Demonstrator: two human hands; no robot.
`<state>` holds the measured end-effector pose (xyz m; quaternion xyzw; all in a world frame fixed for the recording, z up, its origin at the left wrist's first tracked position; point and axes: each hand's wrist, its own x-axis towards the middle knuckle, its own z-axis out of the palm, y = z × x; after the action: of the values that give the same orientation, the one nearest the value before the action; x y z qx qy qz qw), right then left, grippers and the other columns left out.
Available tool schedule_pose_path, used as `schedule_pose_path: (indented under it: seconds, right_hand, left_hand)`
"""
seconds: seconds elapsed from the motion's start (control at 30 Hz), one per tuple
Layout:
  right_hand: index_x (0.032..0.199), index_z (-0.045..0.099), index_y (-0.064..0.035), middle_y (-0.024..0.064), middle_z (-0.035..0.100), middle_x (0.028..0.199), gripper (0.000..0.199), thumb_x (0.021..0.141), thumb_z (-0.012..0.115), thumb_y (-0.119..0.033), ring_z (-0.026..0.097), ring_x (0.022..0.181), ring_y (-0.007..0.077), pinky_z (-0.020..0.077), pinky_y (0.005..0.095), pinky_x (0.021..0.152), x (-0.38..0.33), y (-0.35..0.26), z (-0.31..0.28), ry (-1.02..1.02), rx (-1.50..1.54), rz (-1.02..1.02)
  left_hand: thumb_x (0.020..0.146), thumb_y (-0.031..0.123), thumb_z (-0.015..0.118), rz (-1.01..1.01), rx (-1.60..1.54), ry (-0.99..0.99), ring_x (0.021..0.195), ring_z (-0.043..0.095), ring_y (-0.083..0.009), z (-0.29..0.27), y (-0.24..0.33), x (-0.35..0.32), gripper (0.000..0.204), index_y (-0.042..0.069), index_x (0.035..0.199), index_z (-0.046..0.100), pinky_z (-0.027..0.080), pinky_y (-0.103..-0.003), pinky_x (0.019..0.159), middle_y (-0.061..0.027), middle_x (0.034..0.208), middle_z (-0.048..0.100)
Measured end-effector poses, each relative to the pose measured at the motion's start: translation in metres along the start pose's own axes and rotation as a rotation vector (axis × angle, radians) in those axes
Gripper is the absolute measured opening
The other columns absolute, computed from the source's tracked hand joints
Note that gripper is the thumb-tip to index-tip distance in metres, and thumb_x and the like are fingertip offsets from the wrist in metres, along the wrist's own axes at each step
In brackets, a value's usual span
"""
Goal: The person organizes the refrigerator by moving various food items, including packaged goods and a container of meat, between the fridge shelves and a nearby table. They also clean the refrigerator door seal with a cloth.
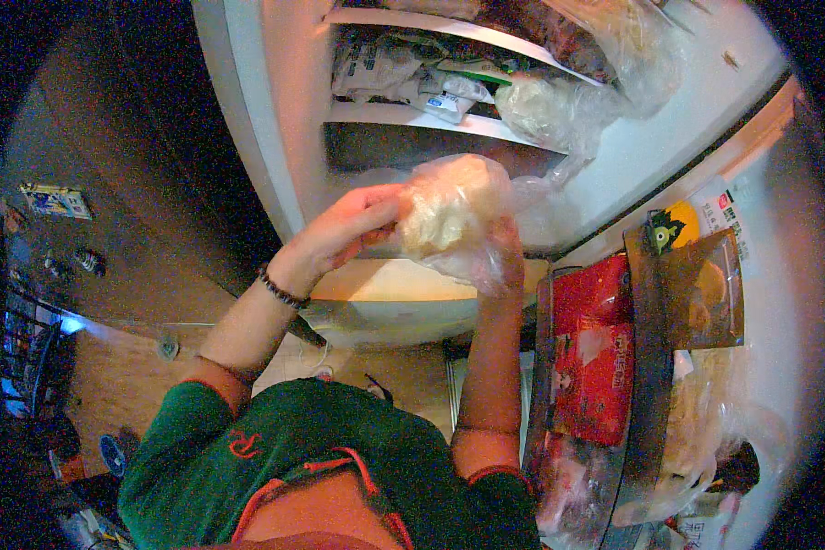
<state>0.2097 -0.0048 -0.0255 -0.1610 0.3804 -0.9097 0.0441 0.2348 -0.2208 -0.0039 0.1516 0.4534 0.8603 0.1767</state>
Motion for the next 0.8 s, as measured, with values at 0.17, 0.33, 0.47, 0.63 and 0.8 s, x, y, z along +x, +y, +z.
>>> schedule_pose_path:
  seconds: [0.17,0.33,0.47,0.63,0.8]
  right_hand:
    - [0.119,0.050,0.0003,0.0135,0.059,0.111,0.044,0.081,0.061,-0.018,0.061,0.095,0.0254,0.0528,0.0400,0.082,0.001,0.002,-0.009,0.002,-0.189,0.100]
    - [0.117,0.051,0.0003,0.0130,0.057,0.113,0.041,0.082,0.060,-0.019,0.061,0.095,0.0239,0.0529,0.0397,0.080,-0.004,-0.002,0.016,-0.009,-0.367,0.107]
    - [0.120,0.048,-0.0013,0.0107,0.056,0.111,0.042,0.083,0.058,-0.018,0.057,0.099,0.0215,0.0482,0.0374,0.088,-0.009,0.005,0.023,0.079,-0.515,-0.017]
    - [0.123,0.044,-0.0028,0.0080,0.052,0.114,0.044,0.081,0.061,-0.006,0.050,0.106,0.0185,0.0421,0.0331,0.094,-0.008,-0.007,0.066,-0.087,-0.113,0.017]
    - [0.118,0.046,-0.0027,0.0077,0.050,0.115,0.052,0.072,0.068,0.007,0.050,0.106,0.0175,0.0453,0.0318,0.088,0.005,0.010,0.074,0.195,-0.701,-0.438]
  left_hand:
    - [0.079,0.007,0.068,0.205,0.096,0.224,0.090,0.060,-0.0113,0.012,-0.002,0.008,0.037,0.004,0.111,0.050,0.049,-0.026,0.081,-0.0036,0.102,0.061]
    - [0.077,0.000,0.066,0.474,0.322,0.323,0.092,0.059,-0.0133,0.002,-0.011,0.013,0.035,0.002,0.108,0.051,0.048,-0.028,0.083,-0.0048,0.101,0.061]
    - [0.077,-0.002,0.065,0.547,0.400,0.442,0.092,0.059,-0.0141,0.008,-0.008,0.008,0.033,0.002,0.107,0.051,0.048,-0.028,0.083,-0.0049,0.100,0.061]
    - [0.079,-0.002,0.063,0.624,0.188,0.447,0.091,0.059,-0.0133,0.015,0.005,0.005,0.033,0.002,0.110,0.050,0.049,-0.026,0.078,-0.0052,0.098,0.060]
    - [0.081,-0.002,0.061,0.763,0.368,0.446,0.099,0.056,-0.0141,0.033,0.003,0.003,0.045,0.004,0.122,0.043,0.049,-0.026,0.081,-0.0050,0.110,0.056]
